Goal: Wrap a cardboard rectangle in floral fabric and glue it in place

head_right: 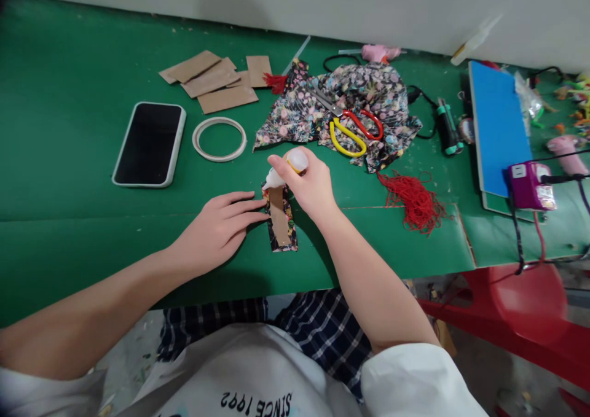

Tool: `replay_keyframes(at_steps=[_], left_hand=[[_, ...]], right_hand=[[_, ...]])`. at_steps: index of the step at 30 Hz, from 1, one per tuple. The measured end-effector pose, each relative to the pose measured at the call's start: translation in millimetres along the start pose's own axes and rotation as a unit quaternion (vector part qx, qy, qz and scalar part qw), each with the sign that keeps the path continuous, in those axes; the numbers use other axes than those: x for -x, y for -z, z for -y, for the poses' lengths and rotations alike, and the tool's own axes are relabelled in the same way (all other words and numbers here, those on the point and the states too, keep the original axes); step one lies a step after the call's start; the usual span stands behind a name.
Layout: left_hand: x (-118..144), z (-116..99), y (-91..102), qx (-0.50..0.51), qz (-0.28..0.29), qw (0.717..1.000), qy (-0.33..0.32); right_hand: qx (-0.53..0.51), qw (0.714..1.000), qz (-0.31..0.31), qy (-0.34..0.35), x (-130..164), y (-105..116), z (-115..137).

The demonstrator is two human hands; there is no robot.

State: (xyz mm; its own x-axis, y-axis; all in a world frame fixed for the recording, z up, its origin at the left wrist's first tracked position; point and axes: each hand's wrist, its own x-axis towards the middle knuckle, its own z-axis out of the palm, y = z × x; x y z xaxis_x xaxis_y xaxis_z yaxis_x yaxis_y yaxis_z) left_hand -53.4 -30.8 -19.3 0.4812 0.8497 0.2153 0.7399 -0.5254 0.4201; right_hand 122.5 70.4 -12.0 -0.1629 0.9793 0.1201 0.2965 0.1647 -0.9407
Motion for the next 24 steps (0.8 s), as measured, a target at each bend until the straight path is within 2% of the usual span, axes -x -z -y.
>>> replay_keyframes(at_steps=[2, 6, 11, 16, 24], left_hand=[[0.2, 0.2, -0.3, 0.000, 0.001, 1.000, -0.001], [0.1, 0.3, 0.1, 0.001, 0.001, 1.000, -0.004], [-0.5, 0.2, 0.9, 0.000, 0.002, 1.000, -0.007], [-1.2, -0.5, 1.6, -0.004, -0.001, 1.000, -0.006], [-1.9, -0.6, 1.4, -0.003, -0.011, 1.000, -0.015]], right_hand=[[0.006, 1.000, 0.001, -0.002, -0.3, -0.4, -1.1], [0.007, 0.999, -0.040, -0.019, -1.6, 1.7, -2.1], [0.015, 0.999, -0.032, -0.017, -2.8, 5.7, -1.3], [0.040, 0.994, -0.097, -0.003, -5.7, 14.3, -5.7], [-0.005, 0.998, -0.052, -0.022, -5.8, 9.9, -2.7]])
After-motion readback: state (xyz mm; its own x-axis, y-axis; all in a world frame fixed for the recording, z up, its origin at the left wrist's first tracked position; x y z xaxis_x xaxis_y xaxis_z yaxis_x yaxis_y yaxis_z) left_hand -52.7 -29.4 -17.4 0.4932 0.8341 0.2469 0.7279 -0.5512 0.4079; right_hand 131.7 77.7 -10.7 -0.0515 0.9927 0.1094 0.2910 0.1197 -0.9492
